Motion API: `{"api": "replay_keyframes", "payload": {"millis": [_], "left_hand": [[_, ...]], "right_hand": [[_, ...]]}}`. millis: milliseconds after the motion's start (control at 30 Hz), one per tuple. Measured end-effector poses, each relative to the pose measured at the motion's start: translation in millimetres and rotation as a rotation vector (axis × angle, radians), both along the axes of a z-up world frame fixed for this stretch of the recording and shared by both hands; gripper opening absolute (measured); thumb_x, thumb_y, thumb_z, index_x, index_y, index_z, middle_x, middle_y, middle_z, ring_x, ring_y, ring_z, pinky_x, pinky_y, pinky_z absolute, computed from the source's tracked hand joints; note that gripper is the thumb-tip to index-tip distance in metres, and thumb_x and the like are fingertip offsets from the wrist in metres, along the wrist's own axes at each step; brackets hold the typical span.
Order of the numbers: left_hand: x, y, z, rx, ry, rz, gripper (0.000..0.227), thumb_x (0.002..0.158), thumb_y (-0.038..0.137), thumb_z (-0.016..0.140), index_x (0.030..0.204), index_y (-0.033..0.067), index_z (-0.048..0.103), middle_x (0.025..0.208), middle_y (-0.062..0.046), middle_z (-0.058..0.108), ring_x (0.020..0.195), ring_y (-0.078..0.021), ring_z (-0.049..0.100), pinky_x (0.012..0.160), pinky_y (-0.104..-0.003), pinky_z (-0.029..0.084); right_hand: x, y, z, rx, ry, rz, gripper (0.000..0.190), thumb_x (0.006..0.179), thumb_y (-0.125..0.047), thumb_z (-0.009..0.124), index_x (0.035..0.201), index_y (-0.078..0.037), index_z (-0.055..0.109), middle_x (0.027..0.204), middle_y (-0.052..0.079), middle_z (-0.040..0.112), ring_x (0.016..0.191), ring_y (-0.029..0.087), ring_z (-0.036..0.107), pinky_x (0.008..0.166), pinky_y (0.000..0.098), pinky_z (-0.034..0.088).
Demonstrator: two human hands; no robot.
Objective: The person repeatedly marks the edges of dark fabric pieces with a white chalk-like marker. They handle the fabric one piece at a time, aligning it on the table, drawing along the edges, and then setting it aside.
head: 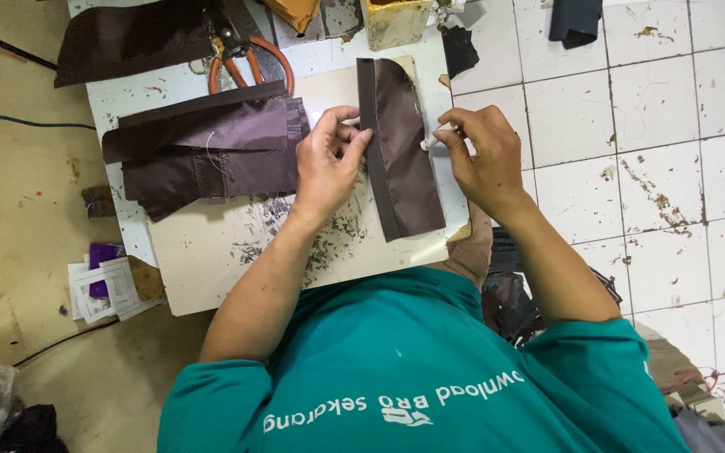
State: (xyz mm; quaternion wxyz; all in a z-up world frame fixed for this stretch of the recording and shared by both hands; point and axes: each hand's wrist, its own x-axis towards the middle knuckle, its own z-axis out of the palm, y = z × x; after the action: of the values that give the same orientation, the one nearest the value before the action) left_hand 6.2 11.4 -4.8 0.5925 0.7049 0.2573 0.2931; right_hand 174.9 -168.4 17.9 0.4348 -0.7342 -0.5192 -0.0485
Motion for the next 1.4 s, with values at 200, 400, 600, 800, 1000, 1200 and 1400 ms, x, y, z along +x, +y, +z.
{"api": "replay_keyframes", "payload": {"millis": [200,400,600,800,1000,1200,1400], "left_hand": [[-2,-2,6,-0.015,-0.009,0.004,0.026,0.096,0.002,0.074,0.12,0.0023,0.065,0.077,-0.015,0.071,0.055,-0.0181,0.07,0.043,-0.028,0.056],[-1,0,-3,0.006,-0.023,0.001,0.025,0.096,0.001,0.073,0.119,0.0014,0.064,0.077,-0.016,0.071,0.052,-0.0191,0.068,0.04,-0.029,0.058],[-1,0,-2,-0.022,-0.047,-0.003,0.023,0.097,0.001,0.072,0.119,0.0009,0.064,0.077,-0.016,0.07,0.052,-0.0197,0.069,0.038,-0.03,0.059],[-2,-6,21,0.08,0.109,0.003,0.02,0.099,0.01,0.073,0.116,0.0093,0.065,0.08,0.0,0.067,0.059,-0.0061,0.052,0.055,-0.022,0.048],[-2,-6,22,0.064,0.108,-0.001,0.018,0.1,0.011,0.072,0.116,0.0077,0.065,0.081,0.001,0.065,0.063,-0.0067,0.054,0.057,-0.022,0.052],[-2,-6,20,0.078,0.105,-0.008,0.018,0.1,0.01,0.072,0.116,0.005,0.066,0.081,0.001,0.065,0.065,-0.0069,0.055,0.058,-0.022,0.051],[-3,-8,22,0.055,0.14,-0.017,0.023,0.099,0.014,0.073,0.118,0.0043,0.065,0.083,0.001,0.067,0.062,-0.0052,0.054,0.056,-0.019,0.051]], "right_hand": [[-3,-13,-10,-0.057,-0.188,0.046,0.01,0.102,-0.016,0.077,0.11,-0.01,0.074,0.083,0.007,0.07,0.083,0.03,0.064,0.078,0.0409,0.051],[-9,-26,-1,-0.088,-0.217,0.074,0.007,0.103,-0.018,0.075,0.109,-0.014,0.074,0.083,0.003,0.069,0.085,0.027,0.064,0.079,0.0387,0.05],[-14,-41,-3,-0.106,-0.176,0.093,0.008,0.1,-0.015,0.078,0.107,-0.014,0.075,0.081,0.003,0.07,0.085,0.027,0.064,0.079,0.0392,0.049],[-27,-54,13,-0.172,-0.231,0.13,0.023,0.11,-0.027,0.06,0.106,-0.006,0.07,0.094,0.003,0.072,0.079,0.026,0.055,0.076,0.0384,0.044],[-36,-69,15,-0.14,-0.256,0.164,0.018,0.109,-0.021,0.062,0.106,-0.007,0.071,0.09,0.004,0.071,0.083,0.026,0.058,0.076,0.0381,0.043],[-41,-85,12,-0.132,-0.294,0.198,0.01,0.107,-0.014,0.064,0.106,-0.007,0.07,0.091,0.006,0.074,0.088,0.027,0.062,0.077,0.0369,0.042],[-43,-95,11,-0.113,-0.255,0.23,0.011,0.105,-0.012,0.067,0.11,-0.004,0.072,0.101,0.008,0.076,0.09,0.027,0.064,0.077,0.0367,0.044]]}}
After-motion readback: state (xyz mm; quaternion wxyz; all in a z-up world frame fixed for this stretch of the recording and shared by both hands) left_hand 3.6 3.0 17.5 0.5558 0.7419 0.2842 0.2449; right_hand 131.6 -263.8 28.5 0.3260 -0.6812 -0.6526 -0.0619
